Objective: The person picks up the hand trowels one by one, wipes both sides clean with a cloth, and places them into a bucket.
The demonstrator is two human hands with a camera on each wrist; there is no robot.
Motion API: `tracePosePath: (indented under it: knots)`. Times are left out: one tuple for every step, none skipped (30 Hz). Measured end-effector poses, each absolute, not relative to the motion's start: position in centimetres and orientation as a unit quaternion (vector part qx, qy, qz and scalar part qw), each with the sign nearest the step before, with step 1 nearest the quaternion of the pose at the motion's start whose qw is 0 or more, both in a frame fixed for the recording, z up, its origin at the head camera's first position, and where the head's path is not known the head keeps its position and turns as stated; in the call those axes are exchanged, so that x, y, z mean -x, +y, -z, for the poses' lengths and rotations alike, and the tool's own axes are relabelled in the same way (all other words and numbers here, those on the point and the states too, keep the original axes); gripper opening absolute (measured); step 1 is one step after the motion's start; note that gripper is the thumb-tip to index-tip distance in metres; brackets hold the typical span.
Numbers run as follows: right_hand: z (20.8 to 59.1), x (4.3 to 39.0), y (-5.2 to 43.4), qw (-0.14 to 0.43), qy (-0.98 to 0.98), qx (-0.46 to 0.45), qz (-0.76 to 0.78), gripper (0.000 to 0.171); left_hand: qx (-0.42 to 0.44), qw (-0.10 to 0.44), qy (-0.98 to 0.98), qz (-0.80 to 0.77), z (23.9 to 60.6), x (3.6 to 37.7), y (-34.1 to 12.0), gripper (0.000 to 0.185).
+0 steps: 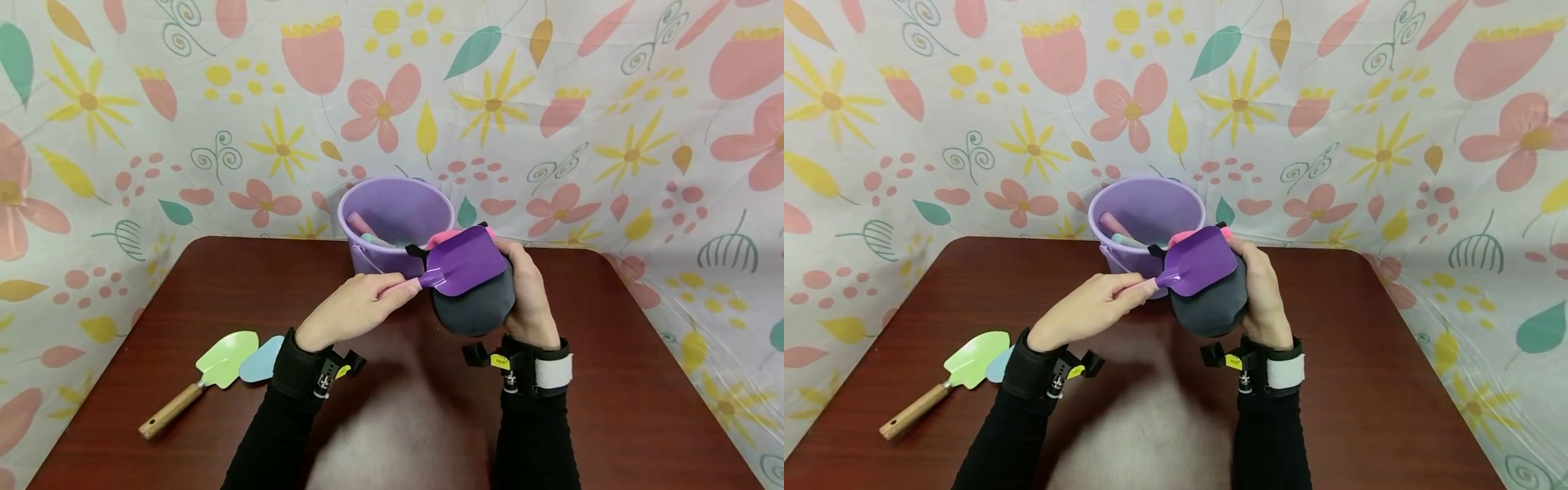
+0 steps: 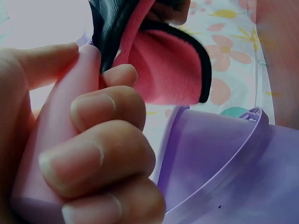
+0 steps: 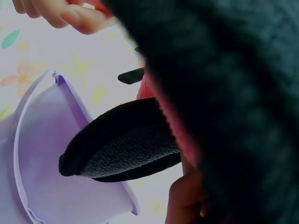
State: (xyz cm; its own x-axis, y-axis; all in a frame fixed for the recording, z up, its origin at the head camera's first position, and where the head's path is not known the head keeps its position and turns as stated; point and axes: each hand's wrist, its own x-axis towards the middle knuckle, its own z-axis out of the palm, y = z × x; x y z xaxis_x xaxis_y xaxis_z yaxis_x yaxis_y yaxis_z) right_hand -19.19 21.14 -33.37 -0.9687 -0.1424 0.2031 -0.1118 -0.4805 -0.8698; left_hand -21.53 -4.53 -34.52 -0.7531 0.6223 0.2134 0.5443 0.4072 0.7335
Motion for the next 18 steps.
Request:
tracePosePath:
  knots:
    - [33.4, 19.2, 21.3, 0.011, 0.506, 0.123, 0.854, 0.027, -0.347, 0.047, 0.838, -0.418, 34.5, 21.5, -4.6, 0.045]
    - [33.4, 19.1, 21.4, 0.011, 0.504, 0.12, 0.856, 0.026, -0.346, 0.045, 0.839, -0.417, 34.6, 21.5, -4.6, 0.046]
    - [33.4, 19.1, 21.5, 0.013, 0.497, 0.122, 0.859, 0.025, -0.346, 0.043, 0.84, -0.416, 34.5, 21.5, -4.6, 0.046]
    - [33.4, 19.0, 21.5, 0.016, 0.49, 0.125, 0.862, 0.024, -0.345, 0.04, 0.842, -0.413, 34.6, 21.5, -4.7, 0.047]
    - [33.4, 19.0, 21.6, 0.017, 0.484, 0.13, 0.865, 0.024, -0.344, 0.037, 0.844, -0.411, 34.6, 21.5, -4.7, 0.047]
    - [33.4, 19.1, 21.6, 0.018, 0.476, 0.139, 0.868, 0.024, -0.343, 0.033, 0.845, -0.409, 34.6, 21.5, -4.8, 0.047]
    - [33.3, 19.1, 21.6, 0.021, 0.466, 0.15, 0.872, 0.025, -0.341, 0.03, 0.847, -0.407, 34.6, 21.5, -4.8, 0.048]
    - [33.3, 19.1, 21.7, 0.024, 0.458, 0.159, 0.875, 0.026, -0.339, 0.028, 0.849, -0.405, 34.6, 21.5, -4.9, 0.048]
    - [33.3, 19.1, 21.7, 0.026, 0.449, 0.167, 0.878, 0.027, -0.336, 0.028, 0.851, -0.403, 34.6, 21.5, -5.0, 0.049]
    - [33.3, 19.2, 21.8, 0.026, 0.447, 0.17, 0.878, 0.029, -0.333, 0.028, 0.852, -0.402, 34.6, 21.5, -5.0, 0.049]
    - [33.3, 19.2, 21.8, 0.025, 0.445, 0.171, 0.879, 0.03, -0.33, 0.03, 0.853, -0.402, 34.6, 21.6, -5.1, 0.048]
    - [33.4, 19.2, 22.0, 0.026, 0.444, 0.171, 0.879, 0.03, -0.327, 0.031, 0.855, -0.402, 34.7, 21.6, -5.1, 0.049]
    - [33.4, 19.2, 22.1, 0.023, 0.446, 0.167, 0.879, 0.03, -0.325, 0.032, 0.856, -0.401, 34.6, 21.6, -5.1, 0.049]
    - [33.4, 19.2, 22.3, 0.018, 0.449, 0.16, 0.879, 0.03, -0.324, 0.032, 0.857, -0.4, 34.6, 21.7, -5.1, 0.048]
    - [33.4, 19.1, 22.5, 0.013, 0.452, 0.15, 0.879, 0.029, -0.322, 0.031, 0.858, -0.399, 34.6, 21.7, -5.1, 0.048]
    - [33.5, 19.1, 22.7, 0.005, 0.456, 0.141, 0.879, 0.029, -0.321, 0.029, 0.859, -0.397, 34.5, 21.7, -5.1, 0.048]
    - [33.4, 19.1, 22.9, 0.0, 0.456, 0.134, 0.88, 0.028, -0.322, 0.026, 0.86, -0.396, 34.5, 21.8, -5.1, 0.048]
    - [33.4, 19.0, 23.1, -0.006, 0.456, 0.127, 0.881, 0.028, -0.322, 0.023, 0.861, -0.394, 34.5, 21.8, -5.1, 0.048]
